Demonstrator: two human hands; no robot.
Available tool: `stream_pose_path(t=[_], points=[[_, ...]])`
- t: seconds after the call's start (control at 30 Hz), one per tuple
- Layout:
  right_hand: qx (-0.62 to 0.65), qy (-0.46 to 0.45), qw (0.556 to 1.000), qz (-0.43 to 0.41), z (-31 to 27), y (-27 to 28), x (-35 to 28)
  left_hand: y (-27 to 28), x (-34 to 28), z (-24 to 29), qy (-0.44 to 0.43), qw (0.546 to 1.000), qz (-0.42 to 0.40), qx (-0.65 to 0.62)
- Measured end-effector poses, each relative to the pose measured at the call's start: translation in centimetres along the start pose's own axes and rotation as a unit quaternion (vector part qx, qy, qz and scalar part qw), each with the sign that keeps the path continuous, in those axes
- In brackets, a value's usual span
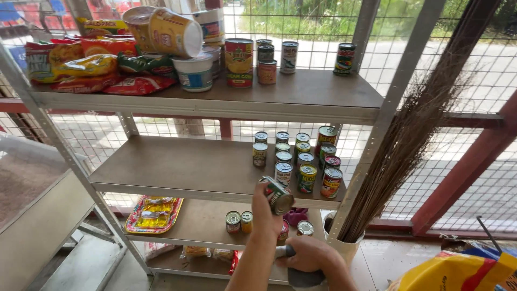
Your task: Wiping dust off canned goods and organizing them on a shelf.
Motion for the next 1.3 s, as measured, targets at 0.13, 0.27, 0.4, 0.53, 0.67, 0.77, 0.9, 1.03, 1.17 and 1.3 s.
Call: stream_pose_path(t=[0.13, 0.27, 0.4, 0.53, 0.67, 0.77, 0.9, 1.03, 1.17, 1.3], points=[[0.227, -0.037, 0.965, 0.126, 1.9, 2.9, -0.1, 1.2, 1.6, -0.4, -0.049, 0.998, -0.004, 0.036], [0.325, -0.060, 0.894, 0.302, 4.7, 6.6, -1.2, 0.3, -0.2, 0.3, -0.053, 0.998, -0.012, 0.034], [0.460, -0.096, 0.717, 0.515, 3.1, 11.0, -4.4, 0.7, 1.4, 0.5, -0.090, 0.996, 0.011, 0.000], [0.668, 0.032, 0.481, 0.567, 0.7, 11.5, -2.8, -0.9, -0.4, 1.3, -0.080, 0.997, 0.003, 0.006], [0.520, 0.120, 0.618, 0.577, -3.6, 10.1, -2.7, 0.8, 1.8, 1.4, -0.126, 0.991, 0.023, -0.027], [0.489, 0.143, 0.736, 0.446, -5.6, 8.2, -1.5, 0.9, 0.9, 2.6, -0.166, 0.972, 0.028, 0.166], [0.427, 0.121, 0.782, 0.437, -5.7, 8.8, -1.4, -1.1, -1.5, 3.4, -0.197, 0.958, 0.022, 0.207], [0.406, 0.083, 0.737, 0.534, -4.4, 9.9, -2.1, -1.3, -1.2, 2.1, -0.199, 0.964, -0.001, 0.178], [0.406, 0.076, 0.701, 0.581, -1.8, 10.0, -1.8, -1.6, -1.5, 1.6, -0.171, 0.978, -0.048, 0.110], [0.504, 0.144, 0.671, 0.524, -3.0, 9.7, -1.9, -2.6, -3.3, 1.7, -0.188, 0.971, -0.077, 0.125]])
Point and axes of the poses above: each hand's wrist, its own x-axis towards the middle knuckle, its own y-axis out of the back of the hand, z = x × y, the point moved 7 cm from there along x, towards the middle knuckle, and after that the axes turned 4 degrees about y, right-handed, at the moved point
